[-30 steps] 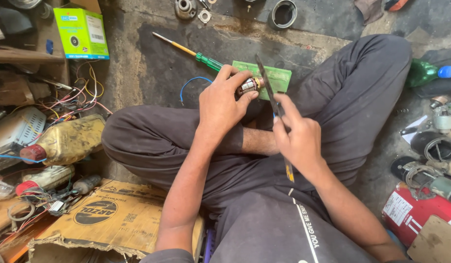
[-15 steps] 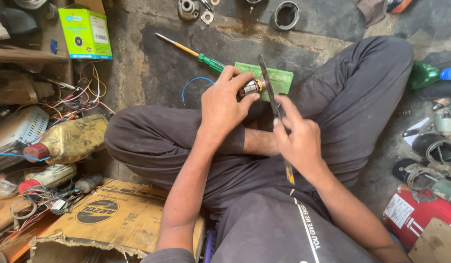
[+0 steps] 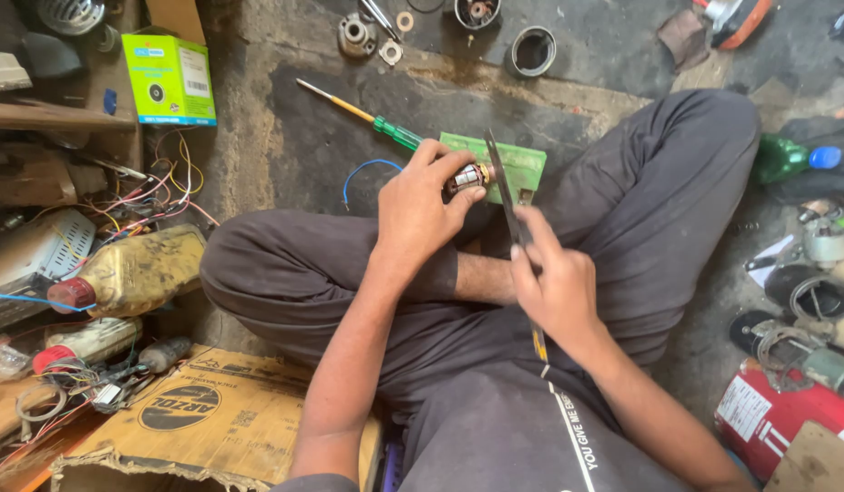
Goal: The person sits on the floor and uses a metal file to scrape the surface of a cylindrical electrical component held in their left hand. They repeatedly rotate the component to file different sections while working in a cluttered workshop environment.
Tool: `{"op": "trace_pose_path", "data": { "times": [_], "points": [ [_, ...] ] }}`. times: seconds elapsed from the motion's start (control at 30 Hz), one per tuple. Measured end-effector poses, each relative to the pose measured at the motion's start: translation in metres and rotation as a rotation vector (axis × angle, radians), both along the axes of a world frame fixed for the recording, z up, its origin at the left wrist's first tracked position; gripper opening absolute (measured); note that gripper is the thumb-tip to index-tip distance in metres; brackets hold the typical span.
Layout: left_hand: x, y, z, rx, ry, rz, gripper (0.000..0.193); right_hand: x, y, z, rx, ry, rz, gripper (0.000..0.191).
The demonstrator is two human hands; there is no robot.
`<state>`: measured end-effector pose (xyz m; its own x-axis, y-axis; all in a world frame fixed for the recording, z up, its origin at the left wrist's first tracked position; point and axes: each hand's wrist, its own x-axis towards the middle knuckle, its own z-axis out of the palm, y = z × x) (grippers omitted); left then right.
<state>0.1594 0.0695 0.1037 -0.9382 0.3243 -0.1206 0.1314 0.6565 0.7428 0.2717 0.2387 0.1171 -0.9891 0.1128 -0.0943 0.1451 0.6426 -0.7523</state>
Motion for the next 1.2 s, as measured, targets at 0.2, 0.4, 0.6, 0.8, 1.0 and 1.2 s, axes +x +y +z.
{"op": "trace_pose_path", "data": {
  "times": [0.2, 0.4, 0.6, 0.8, 1.0, 1.2],
  "points": [
    [0.000, 0.000, -0.001, -0.007, 0.023, -0.013, 0.039, -0.007, 0.000, -0.007, 0.019, 0.029, -0.010, 0.046],
    [-0.002, -0.002, -0.003, -0.005, -0.022, 0.018, 0.037, -0.002, -0.007, -0.012, -0.042, 0.018, -0.031, 0.046],
    [-0.002, 0.001, -0.005, -0.053, -0.060, 0.001, 0.033, 0.000, -0.007, -0.013, 0.019, 0.078, 0.008, 0.045],
    [-0.001, 0.002, 0.000, -0.025, -0.079, 0.039, 0.033, -0.003, -0.007, -0.008, 0.012, 0.071, 0.017, 0.047],
    [-0.001, 0.003, 0.000, -0.043, -0.084, 0.037, 0.026, 0.005, -0.006, -0.006, 0.080, 0.065, 0.035, 0.047],
    [-0.001, 0.005, 0.000, -0.053, -0.087, 0.033, 0.028, -0.001, -0.003, -0.007, 0.012, 0.056, 0.017, 0.048]
  ]
}}
